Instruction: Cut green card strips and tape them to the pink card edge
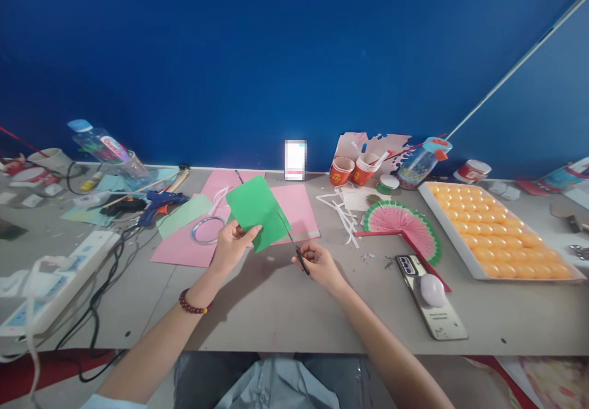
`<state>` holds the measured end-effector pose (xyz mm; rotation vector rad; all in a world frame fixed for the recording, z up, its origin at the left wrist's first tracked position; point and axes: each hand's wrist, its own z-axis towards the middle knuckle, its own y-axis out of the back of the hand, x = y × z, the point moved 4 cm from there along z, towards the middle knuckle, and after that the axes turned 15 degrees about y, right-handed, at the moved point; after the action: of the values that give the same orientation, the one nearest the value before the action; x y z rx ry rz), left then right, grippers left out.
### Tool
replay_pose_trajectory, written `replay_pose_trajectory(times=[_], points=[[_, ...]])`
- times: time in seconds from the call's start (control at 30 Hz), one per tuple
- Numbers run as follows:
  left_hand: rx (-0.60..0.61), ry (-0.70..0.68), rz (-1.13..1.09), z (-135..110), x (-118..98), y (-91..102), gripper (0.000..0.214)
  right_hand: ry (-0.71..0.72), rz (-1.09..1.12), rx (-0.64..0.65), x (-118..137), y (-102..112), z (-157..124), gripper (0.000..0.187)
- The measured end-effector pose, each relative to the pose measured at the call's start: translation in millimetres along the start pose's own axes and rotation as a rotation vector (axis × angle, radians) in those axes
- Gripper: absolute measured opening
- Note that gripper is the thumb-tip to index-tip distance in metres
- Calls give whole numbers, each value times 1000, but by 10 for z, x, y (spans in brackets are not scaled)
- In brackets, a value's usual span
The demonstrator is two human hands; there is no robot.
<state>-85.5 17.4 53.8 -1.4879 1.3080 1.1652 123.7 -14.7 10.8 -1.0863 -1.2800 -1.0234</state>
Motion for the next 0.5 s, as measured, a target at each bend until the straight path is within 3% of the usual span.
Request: replay_pose_trajectory(times=[0.5], points=[[55,-8,-15,-58,-103,-52,28,-1,25,30,-54,14,-9,40]])
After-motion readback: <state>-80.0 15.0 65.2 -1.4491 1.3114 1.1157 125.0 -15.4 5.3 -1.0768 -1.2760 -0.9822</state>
